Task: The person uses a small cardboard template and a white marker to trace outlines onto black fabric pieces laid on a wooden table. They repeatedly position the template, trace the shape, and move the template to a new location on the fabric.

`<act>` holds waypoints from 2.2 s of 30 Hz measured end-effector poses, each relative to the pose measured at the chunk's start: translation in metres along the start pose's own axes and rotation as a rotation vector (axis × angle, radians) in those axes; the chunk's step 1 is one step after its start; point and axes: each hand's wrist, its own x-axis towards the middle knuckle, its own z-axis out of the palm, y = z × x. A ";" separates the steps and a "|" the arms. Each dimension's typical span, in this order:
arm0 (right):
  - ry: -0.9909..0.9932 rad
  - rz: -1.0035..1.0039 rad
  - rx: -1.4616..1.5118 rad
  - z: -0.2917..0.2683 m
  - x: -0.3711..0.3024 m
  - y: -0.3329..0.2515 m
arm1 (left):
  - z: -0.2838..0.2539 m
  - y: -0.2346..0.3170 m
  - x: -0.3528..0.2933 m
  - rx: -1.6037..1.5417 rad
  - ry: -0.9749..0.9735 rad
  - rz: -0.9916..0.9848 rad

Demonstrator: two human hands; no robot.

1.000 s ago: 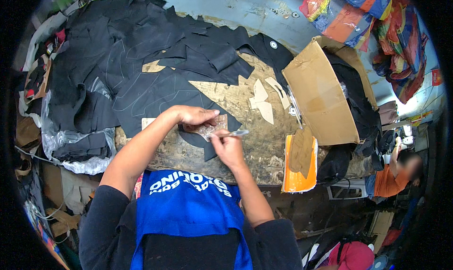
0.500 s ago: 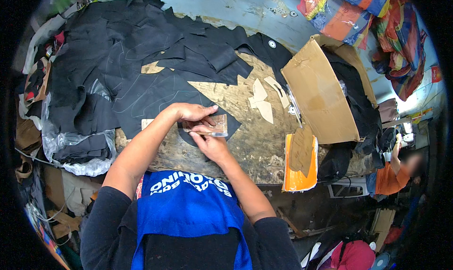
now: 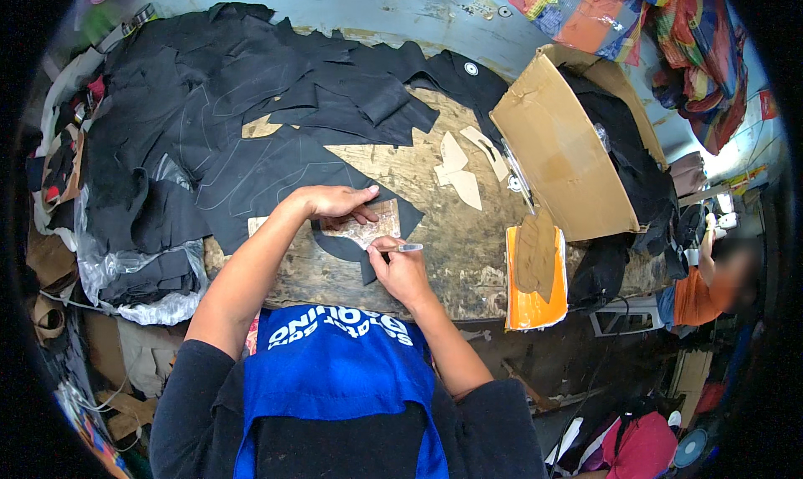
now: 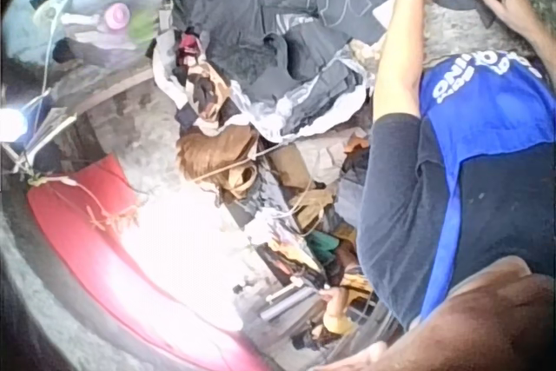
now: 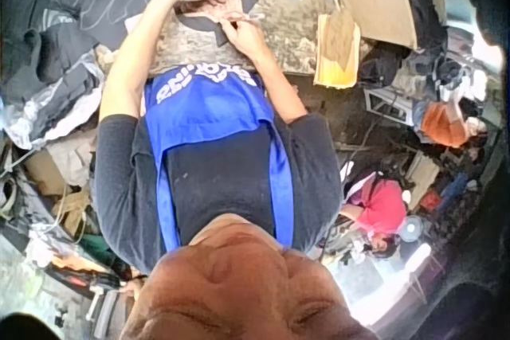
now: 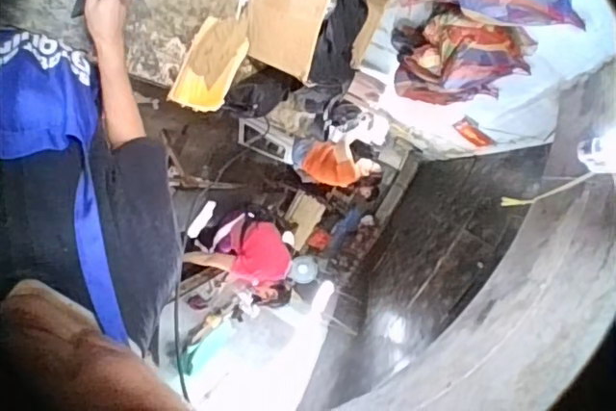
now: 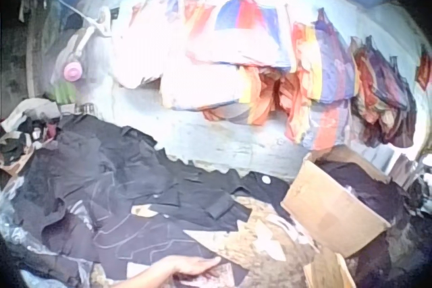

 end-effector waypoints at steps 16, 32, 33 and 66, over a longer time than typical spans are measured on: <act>0.281 0.101 0.368 -0.001 -0.001 0.046 | 0.092 -0.031 -0.037 0.807 0.616 0.466; 0.292 0.005 0.280 0.016 -0.010 0.048 | 0.127 -0.099 -0.082 0.453 1.053 0.545; 0.302 0.026 0.300 0.017 -0.010 0.049 | 0.128 -0.099 -0.082 0.462 1.088 0.534; 0.526 0.121 0.227 0.003 -0.002 0.055 | 0.118 -0.108 -0.089 0.175 1.346 0.547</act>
